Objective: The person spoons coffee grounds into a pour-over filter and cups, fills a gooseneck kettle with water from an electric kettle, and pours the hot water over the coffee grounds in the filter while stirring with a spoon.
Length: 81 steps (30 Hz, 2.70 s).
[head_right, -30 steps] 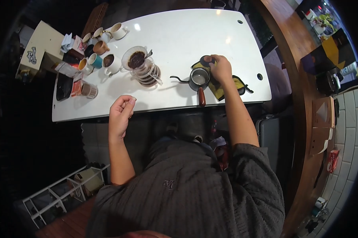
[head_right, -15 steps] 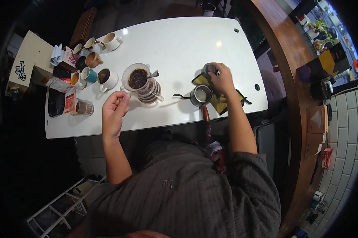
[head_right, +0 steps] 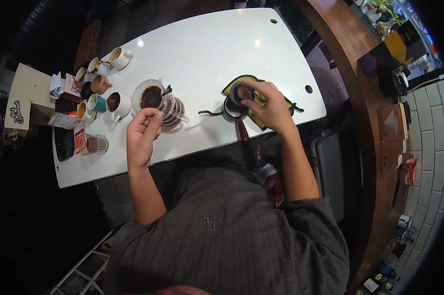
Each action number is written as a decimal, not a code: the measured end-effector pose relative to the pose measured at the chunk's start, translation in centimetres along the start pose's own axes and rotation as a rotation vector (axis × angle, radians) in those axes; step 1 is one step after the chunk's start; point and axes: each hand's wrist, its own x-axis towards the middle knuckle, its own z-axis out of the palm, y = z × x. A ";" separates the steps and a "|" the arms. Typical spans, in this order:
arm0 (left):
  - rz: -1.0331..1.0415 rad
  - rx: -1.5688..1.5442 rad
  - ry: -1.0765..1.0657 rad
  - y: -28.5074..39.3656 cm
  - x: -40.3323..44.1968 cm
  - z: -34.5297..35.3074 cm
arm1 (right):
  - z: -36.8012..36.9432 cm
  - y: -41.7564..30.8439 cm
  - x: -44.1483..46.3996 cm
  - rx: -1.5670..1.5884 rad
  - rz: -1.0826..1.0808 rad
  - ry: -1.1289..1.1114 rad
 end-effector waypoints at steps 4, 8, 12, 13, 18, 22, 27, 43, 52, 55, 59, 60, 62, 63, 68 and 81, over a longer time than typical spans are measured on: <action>0.000 0.018 0.016 -0.3 -0.1 0.6 | 0.3 0.0 -0.3 -0.083 -0.162 -0.048; -0.011 0.005 0.037 -0.6 -0.4 0.7 | 0.5 0.5 0.4 -0.150 -0.250 -0.199; -0.010 0.008 0.062 -1.0 -0.9 0.5 | 0.1 0.6 1.4 -0.150 -0.277 -0.300; -0.011 0.010 0.078 -1.0 -1.0 0.5 | 0.1 0.8 1.5 -0.188 -0.280 -0.296; -0.055 0.024 0.078 -1.2 -1.9 -0.2 | 0.3 2.1 1.7 -0.224 -0.273 -0.224; -0.056 0.033 0.121 -1.0 -2.4 0.0 | -1.2 3.8 1.2 -0.193 -0.162 -0.150; -0.049 0.042 0.109 -1.1 -2.7 0.4 | -1.5 8.2 -0.9 -0.299 -0.015 -0.064; -0.124 0.101 0.045 -2.1 -3.4 4.7 | 0.4 3.8 -6.4 0.144 0.246 -0.181; -0.163 0.088 0.095 -3.2 -5.5 5.7 | 1.7 2.1 -7.9 0.157 0.077 -0.288; -0.150 0.076 0.105 -3.4 -5.8 6.0 | 0.4 2.6 -8.0 0.123 0.101 -0.216; -0.129 0.091 0.116 -3.8 -5.8 7.1 | -2.9 4.0 -8.6 0.111 0.114 -0.071; -0.137 0.078 0.113 -3.9 -5.7 7.4 | -3.8 4.4 -8.9 0.093 0.114 -0.031; -0.153 0.062 0.106 -4.2 -5.7 7.9 | -6.2 4.0 -9.4 0.062 0.172 0.025; -0.149 0.077 0.105 -4.5 -5.5 8.2 | -7.1 4.2 -9.7 0.042 0.178 0.056; -0.151 0.101 0.072 -6.1 -4.5 9.9 | -10.4 5.2 -11.8 0.019 0.243 0.171; -0.458 0.350 -0.061 -10.1 -1.5 11.9 | -13.2 5.7 -16.6 -0.034 0.376 0.296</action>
